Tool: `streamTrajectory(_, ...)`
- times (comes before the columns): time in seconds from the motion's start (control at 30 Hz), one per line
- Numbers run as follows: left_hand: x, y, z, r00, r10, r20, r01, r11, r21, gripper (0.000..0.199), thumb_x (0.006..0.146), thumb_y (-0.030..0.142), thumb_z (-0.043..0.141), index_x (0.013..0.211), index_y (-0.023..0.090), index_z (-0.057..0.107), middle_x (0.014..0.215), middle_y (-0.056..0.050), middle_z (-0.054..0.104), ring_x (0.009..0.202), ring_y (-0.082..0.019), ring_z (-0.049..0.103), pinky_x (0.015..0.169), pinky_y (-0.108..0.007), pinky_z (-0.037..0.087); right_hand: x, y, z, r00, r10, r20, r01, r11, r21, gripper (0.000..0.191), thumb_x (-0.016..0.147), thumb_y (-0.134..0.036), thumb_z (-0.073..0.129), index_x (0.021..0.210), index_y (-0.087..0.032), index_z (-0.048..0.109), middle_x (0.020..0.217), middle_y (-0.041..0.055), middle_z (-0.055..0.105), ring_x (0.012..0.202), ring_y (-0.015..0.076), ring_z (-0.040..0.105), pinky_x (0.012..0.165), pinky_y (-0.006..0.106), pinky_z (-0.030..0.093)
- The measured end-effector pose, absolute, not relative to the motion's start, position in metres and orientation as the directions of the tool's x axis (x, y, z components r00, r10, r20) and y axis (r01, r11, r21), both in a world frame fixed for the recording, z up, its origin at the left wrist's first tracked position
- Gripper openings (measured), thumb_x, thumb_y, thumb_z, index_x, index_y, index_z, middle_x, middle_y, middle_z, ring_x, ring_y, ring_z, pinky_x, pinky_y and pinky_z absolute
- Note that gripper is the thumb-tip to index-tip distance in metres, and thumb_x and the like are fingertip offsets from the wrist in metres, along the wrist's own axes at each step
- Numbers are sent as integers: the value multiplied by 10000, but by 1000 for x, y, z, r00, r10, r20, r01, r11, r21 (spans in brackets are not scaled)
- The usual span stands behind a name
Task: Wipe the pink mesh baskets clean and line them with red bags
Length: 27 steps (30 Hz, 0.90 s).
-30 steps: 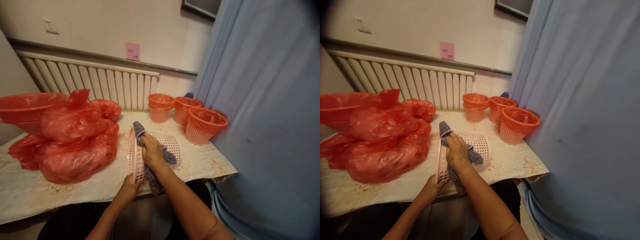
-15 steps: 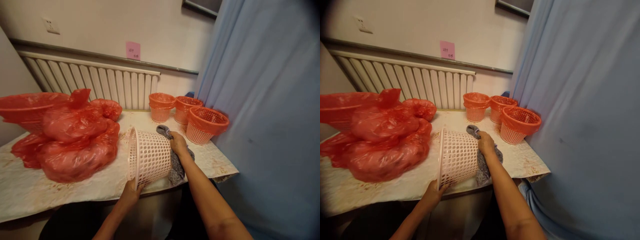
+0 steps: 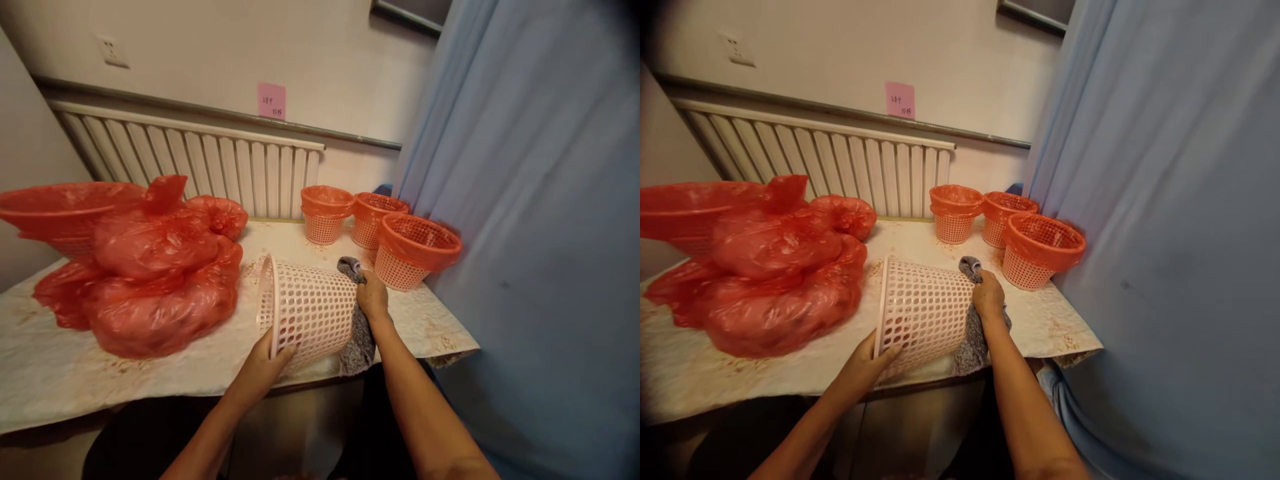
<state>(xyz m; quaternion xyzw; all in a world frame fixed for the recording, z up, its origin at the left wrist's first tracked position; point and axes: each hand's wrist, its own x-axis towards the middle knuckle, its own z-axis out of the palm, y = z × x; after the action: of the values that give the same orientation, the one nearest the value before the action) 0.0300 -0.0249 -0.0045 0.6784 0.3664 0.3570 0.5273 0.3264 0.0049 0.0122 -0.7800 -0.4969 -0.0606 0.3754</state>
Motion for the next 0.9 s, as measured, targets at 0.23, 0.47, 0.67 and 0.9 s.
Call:
streamTrajectory(0.23,33,-12,3,483,875,30,70,-73,995,506,769,361,604,1192,84,599,1163,-146,693,1065,-304,642,964,-437,489,261,-22,7,318,675,666,863,84,-498,516,702,-50,435,1172,-152,624,1258,107,615,1204,238,524,1085,413,371)
streamTrajectory(0.47,34,-20,-4,475,875,95,105,-164,981,299,771,253,546,1027,125,631,1002,-94,728,957,-267,656,925,-411,510,147,-59,10,70,652,755,828,384,-408,592,741,-78,456,1324,-163,514,1411,85,494,1384,257,332,1148,483,293)
streamTrajectory(0.67,35,-21,-11,463,874,147,155,-243,958,337,804,295,531,1082,125,618,1101,-112,710,1046,-279,634,974,-413,482,152,-39,33,12,686,727,867,356,-350,553,779,-79,466,1313,-204,534,1418,74,473,1365,255,349,1141,454,302)
streamTrajectory(0.9,31,-26,-24,455,888,72,214,-187,959,468,801,390,555,1139,74,631,1158,-155,694,1097,-306,625,1039,-453,430,219,1,34,16,724,689,866,335,-372,473,737,-28,438,1131,-190,644,1328,61,567,1262,206,467,1124,388,332)
